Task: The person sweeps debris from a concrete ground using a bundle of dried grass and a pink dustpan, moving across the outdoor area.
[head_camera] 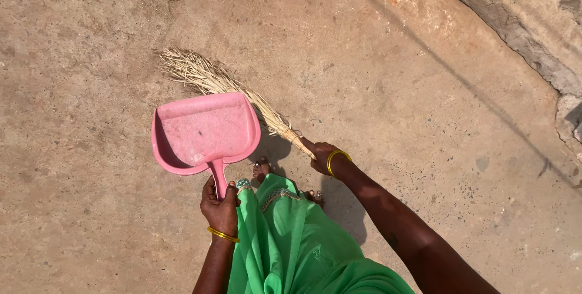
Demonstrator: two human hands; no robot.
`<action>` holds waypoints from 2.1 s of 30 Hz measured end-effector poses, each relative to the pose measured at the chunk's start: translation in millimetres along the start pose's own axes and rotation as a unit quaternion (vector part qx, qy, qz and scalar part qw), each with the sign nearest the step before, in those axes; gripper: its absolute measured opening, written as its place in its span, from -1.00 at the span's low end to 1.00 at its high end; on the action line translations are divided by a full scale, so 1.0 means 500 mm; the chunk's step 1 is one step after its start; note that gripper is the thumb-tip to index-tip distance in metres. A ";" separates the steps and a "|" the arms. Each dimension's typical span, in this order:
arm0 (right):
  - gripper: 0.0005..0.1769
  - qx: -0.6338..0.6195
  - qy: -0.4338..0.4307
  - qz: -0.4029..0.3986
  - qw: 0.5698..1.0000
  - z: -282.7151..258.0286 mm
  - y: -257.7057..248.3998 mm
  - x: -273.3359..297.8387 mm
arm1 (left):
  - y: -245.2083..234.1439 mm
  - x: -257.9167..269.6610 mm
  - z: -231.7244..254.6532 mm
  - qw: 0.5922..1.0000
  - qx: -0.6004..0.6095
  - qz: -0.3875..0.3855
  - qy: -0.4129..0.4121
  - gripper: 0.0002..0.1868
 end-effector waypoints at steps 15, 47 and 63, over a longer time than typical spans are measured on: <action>-0.87 -0.519 0.336 0.152 0.771 0.678 -0.137 0.029 | 0.020 0.021 -0.030 0.998 0.032 0.058 -0.020 -0.41; -0.42 -0.233 0.432 0.136 0.861 0.838 -0.192 -0.014 | 0.314 -0.025 -0.108 0.980 0.107 0.155 -0.065 -0.43; -0.03 0.135 0.053 0.073 0.987 0.075 -0.662 -0.697 | 0.256 -0.014 -0.215 0.968 0.105 0.210 -0.091 -0.41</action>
Point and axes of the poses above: each hand's wrist, its own x-axis away from the middle knuckle, its own y-axis out of the palm, z = x × y, the point moved 9 cm from there along -x, towards the middle knuckle, and after that the axes turned 12 degrees about x, right-handed, at the moved point
